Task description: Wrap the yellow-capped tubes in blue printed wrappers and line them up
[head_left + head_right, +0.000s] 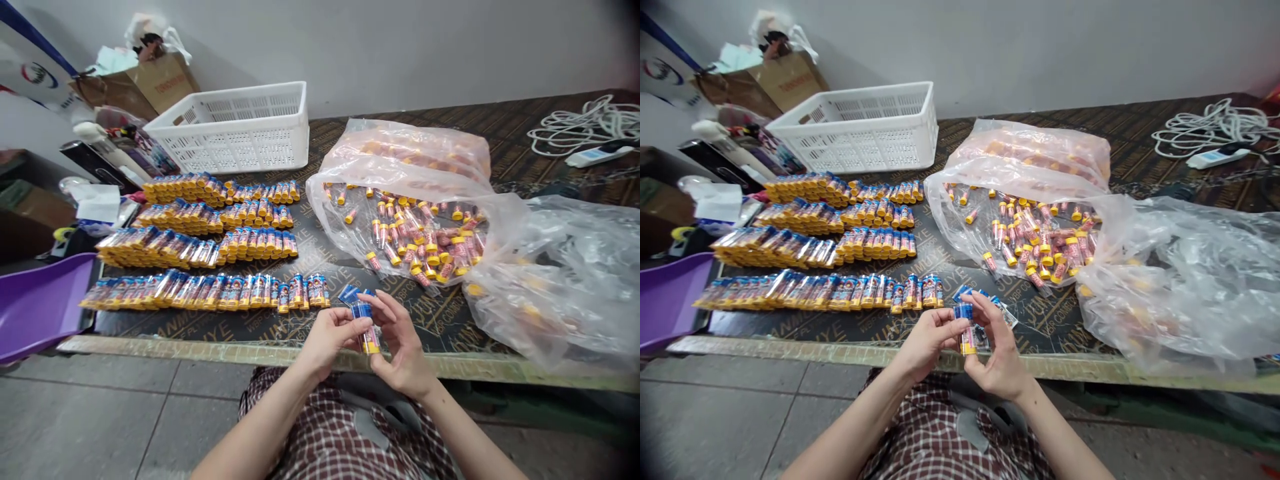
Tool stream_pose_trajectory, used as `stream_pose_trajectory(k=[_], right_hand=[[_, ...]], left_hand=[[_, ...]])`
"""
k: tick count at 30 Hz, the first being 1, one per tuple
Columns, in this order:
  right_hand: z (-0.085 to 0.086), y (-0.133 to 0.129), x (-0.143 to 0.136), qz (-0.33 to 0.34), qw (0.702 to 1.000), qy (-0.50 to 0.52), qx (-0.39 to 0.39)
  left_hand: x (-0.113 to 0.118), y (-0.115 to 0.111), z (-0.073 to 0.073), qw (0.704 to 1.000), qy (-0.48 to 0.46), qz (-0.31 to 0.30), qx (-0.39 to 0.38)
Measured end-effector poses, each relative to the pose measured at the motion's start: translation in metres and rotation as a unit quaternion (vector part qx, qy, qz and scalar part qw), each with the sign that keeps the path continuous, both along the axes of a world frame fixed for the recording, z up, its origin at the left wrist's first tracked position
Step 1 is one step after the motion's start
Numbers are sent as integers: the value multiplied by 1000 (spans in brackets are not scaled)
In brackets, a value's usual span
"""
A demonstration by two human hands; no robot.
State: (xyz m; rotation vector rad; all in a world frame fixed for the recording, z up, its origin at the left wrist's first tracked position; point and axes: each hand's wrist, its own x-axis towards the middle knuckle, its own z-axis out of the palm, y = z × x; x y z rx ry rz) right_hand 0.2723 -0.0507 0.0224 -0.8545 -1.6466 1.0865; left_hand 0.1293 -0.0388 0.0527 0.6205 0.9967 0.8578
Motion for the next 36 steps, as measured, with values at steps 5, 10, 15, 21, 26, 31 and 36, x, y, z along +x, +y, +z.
stream_pose_trajectory(k=[5, 10, 15, 21, 26, 31, 36], right_hand=[[5, 24, 0, 12, 996, -75, 47], [-4, 82, 27, -159, 951, -242, 109], [-19, 128, 35, -205, 892, -388, 105], [-21, 146, 23, -187, 851, -487, 64], [-9, 130, 30, -196, 904, -375, 60], [9, 91, 48, -210, 958, -193, -35], [14, 52, 59, -200, 968, -114, -100]], left_hand=[[-44, 19, 3, 965, 241, 55, 92], [-98, 38, 8, 704, 680, 34, 202], [-94, 38, 10, 605, 769, 2, 207], [-17, 21, -14, 720, 629, -137, 259], [15, 16, -37, 708, 649, -181, 212], [12, 16, -39, 695, 654, -163, 250], [10, 15, -44, 672, 659, -184, 284]])
